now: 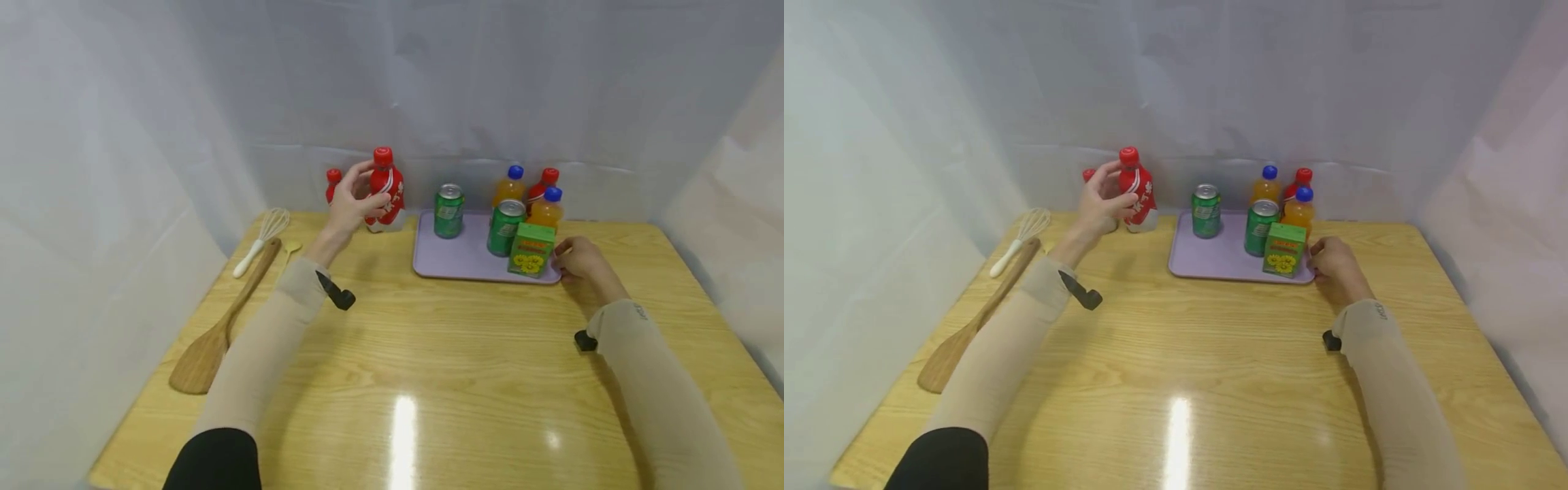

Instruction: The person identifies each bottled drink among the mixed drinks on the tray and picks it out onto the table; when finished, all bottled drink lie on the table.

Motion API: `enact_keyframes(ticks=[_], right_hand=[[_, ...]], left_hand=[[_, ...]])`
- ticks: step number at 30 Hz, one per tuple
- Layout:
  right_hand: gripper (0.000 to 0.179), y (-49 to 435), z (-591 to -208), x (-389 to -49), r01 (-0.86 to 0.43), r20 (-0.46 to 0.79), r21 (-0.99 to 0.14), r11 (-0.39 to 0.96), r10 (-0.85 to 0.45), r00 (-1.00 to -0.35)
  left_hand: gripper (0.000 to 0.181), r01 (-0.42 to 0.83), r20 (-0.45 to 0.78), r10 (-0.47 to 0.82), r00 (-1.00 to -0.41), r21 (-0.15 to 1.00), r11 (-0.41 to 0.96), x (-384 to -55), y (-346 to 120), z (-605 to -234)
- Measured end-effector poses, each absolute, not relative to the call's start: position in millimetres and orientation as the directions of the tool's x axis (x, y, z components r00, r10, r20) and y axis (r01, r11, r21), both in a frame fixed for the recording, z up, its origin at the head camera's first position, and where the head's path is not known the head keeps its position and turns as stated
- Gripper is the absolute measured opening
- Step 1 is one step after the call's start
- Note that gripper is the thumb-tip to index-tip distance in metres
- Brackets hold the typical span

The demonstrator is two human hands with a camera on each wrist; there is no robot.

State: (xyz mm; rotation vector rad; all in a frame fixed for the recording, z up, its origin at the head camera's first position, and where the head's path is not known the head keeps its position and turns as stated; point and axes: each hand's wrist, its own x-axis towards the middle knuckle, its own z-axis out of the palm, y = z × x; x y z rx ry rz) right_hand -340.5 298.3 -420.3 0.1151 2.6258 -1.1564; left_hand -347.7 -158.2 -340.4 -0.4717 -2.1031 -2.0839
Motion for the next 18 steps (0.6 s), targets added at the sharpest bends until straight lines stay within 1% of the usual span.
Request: enact_keyframes(ticks=[6,9,14,18], right_hand=[[0.038,298,-420,-340,0.179,-0.270,-0.717,0.673,-0.032,-0.962],[0.039,299,-421,-340,0.182,-0.272,-0.721,0.668,-0.032,-0.962],[0.039,300,-423,-342,0.180,-0.277,-0.719,0.672,-0.039,-0.960],[0.039,300,-424,-343,0.180,-0.279,-0.717,0.674,-0.040,-0.959]], left_hand=[[0.064,0.334,0.334,0.015,-0.942,0.943,0.008,-353,-187,-352],[0.065,0.323,0.323,-0.015,-0.946,0.946,0.003,-355,-201,-358],[0.069,0.254,0.255,-0.054,-0.965,0.967,0.025,-358,-224,-366],[0.073,0.202,0.208,-0.085,-0.974,0.976,0.075,-360,-239,-372]])
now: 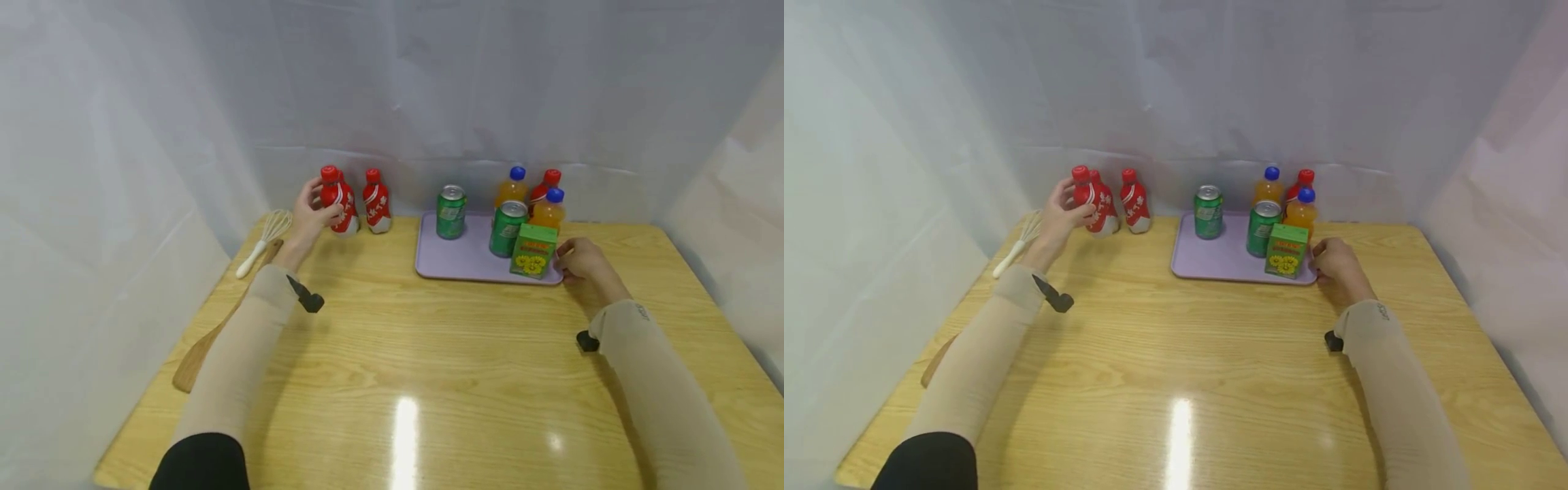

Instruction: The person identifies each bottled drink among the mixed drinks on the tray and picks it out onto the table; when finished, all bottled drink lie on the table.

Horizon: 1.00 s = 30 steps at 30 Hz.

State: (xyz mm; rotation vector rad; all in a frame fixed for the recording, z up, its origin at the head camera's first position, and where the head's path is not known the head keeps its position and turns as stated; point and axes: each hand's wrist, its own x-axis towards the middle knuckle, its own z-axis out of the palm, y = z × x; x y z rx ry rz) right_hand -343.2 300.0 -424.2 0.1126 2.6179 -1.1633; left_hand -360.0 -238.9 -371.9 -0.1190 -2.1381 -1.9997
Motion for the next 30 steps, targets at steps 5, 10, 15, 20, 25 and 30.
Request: enact_keyframes(ticks=[5,10,15,20,25,30], right_hand=[[0.039,301,-425,-342,0.190,-0.283,-0.722,0.665,-0.034,-0.958],[0.039,302,-425,-341,0.192,-0.288,-0.720,0.667,-0.036,-0.957],[0.038,303,-427,-341,0.192,-0.289,-0.722,0.665,-0.038,-0.957],[0.036,305,-428,-342,0.179,-0.267,-0.732,0.658,-0.035,-0.963],[0.036,304,-428,-342,0.178,-0.267,-0.727,0.664,-0.034,-0.963],[0.036,302,-426,-344,0.175,-0.255,-0.727,0.664,-0.025,-0.967]], left_hand=[[0.076,0.140,0.159,-0.117,-0.980,0.978,0.157,-362,-247,-379],[0.077,0.095,0.132,-0.139,-0.981,0.965,0.243,-364,-250,-386],[0.078,0.062,0.113,-0.149,-0.982,0.948,0.312,-366,-248,-391],[0.076,0.072,0.122,-0.136,-0.983,0.944,0.321,-367,-243,-397],[0.078,0.053,0.106,-0.135,-0.985,0.936,0.348,-365,-241,-402],[0.076,0.058,0.112,-0.127,-0.986,0.927,0.369,-363,-241,-400]])
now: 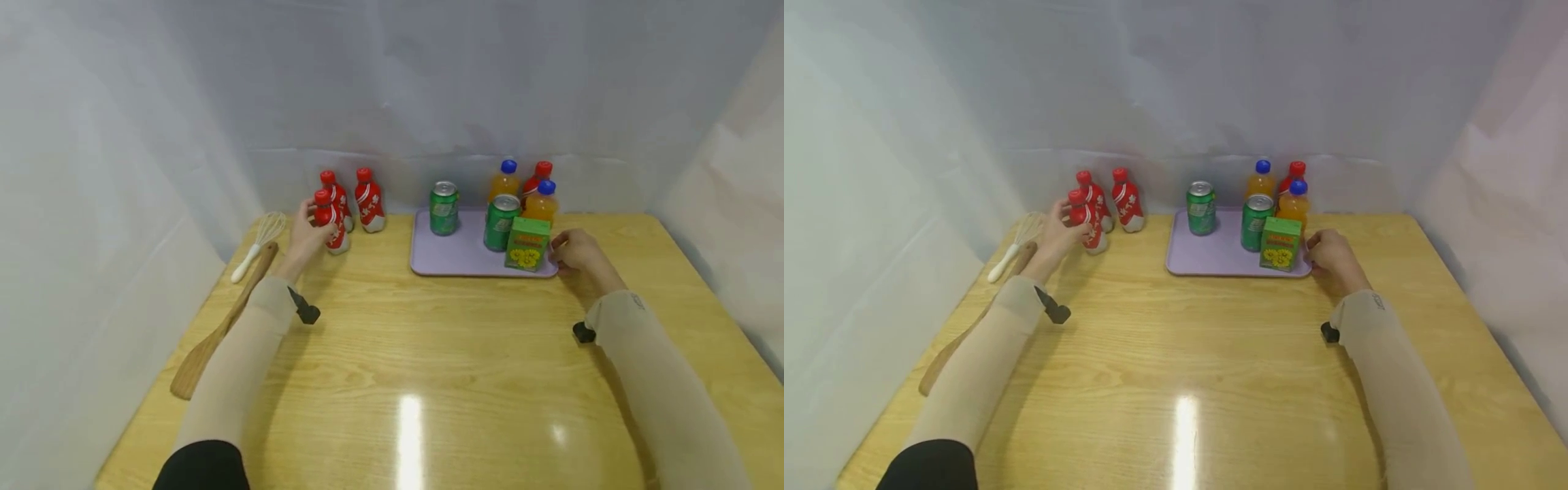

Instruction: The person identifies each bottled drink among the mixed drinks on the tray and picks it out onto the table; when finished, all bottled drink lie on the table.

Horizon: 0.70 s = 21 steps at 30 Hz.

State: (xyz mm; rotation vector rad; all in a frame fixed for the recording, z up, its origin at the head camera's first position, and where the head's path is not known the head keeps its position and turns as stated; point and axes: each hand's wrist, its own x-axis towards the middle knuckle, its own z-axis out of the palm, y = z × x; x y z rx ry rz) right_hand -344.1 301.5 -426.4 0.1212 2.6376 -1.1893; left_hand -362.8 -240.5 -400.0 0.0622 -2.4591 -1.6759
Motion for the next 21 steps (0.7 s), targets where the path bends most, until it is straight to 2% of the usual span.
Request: enact_keyframes(ticks=[9,13,16,18,21], right_hand=[[0.036,299,-418,-346,0.174,-0.240,-0.719,0.672,-0.006,-0.971],[0.036,300,-419,-344,0.170,-0.239,-0.708,0.686,-0.005,-0.971],[0.036,300,-421,-342,0.170,-0.251,-0.698,0.695,-0.015,-0.968],[0.036,300,-422,-341,0.171,-0.256,-0.702,0.691,-0.021,-0.967],[0.037,301,-422,-340,0.167,-0.246,-0.715,0.679,-0.021,-0.969]], left_hand=[[0.077,0.085,0.141,-0.077,-0.987,0.866,0.493,-367,-245,-393],[0.079,0.085,0.152,-0.102,-0.983,0.872,0.482,-361,-242,-392],[0.074,0.126,0.257,-0.206,-0.944,0.859,0.496,-346,-233,-384],[0.067,0.211,0.395,-0.254,-0.883,0.817,0.536,-338,-222,-375],[0.057,0.359,0.557,-0.203,-0.806,0.731,0.580,-333,-197,-357]])
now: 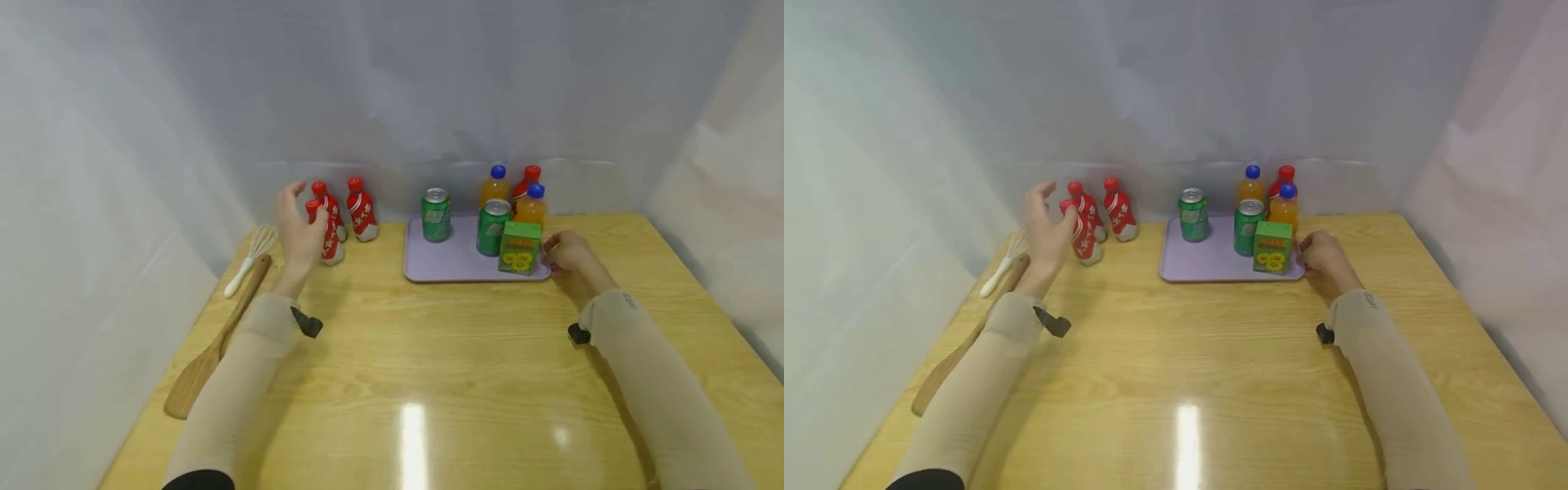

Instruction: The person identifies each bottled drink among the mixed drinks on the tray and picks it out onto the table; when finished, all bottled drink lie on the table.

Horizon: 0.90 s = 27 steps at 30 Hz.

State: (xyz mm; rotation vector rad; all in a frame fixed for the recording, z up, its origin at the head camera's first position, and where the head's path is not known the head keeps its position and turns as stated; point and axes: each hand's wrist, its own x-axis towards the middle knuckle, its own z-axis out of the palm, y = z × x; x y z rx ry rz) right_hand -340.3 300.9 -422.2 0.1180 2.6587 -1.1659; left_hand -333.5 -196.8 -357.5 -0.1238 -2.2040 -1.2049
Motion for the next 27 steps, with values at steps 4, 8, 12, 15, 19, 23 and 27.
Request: enact_keyframes(ticks=[4,8,12,15,19,23,27], right_hand=[[0.037,304,-422,-342,0.156,-0.224,-0.712,0.685,-0.011,-0.975],[0.037,304,-423,-343,0.168,-0.235,-0.725,0.668,-0.010,-0.972],[0.040,302,-426,-344,0.188,-0.252,-0.758,0.624,-0.014,-0.968],[0.039,301,-427,-344,0.194,-0.258,-0.777,0.599,-0.022,-0.966],[0.037,300,-427,-342,0.200,-0.263,-0.782,0.590,-0.022,-0.965],[0.039,299,-426,-342,0.211,-0.273,-0.769,0.603,-0.011,-0.962],[0.041,297,-426,-341,0.220,-0.278,-0.756,0.616,0.002,-0.961]], left_hand=[[0.053,0.497,0.630,-0.034,-0.776,0.644,0.581,-335,-147,-343],[0.057,0.528,0.580,0.117,-0.806,0.616,0.584,-341,-94,-342],[0.064,0.525,0.499,0.225,-0.837,0.616,0.587,-346,-48,-344],[0.068,0.518,0.458,0.266,-0.848,0.611,0.598,-347,-21,-345],[0.073,0.495,0.400,0.300,-0.866,0.594,0.635,-347,8,-347],[0.078,0.469,0.338,0.327,-0.882,0.571,0.674,-350,34,-349],[0.080,0.449,0.281,0.350,-0.893,0.551,0.704,-355,58,-351]])
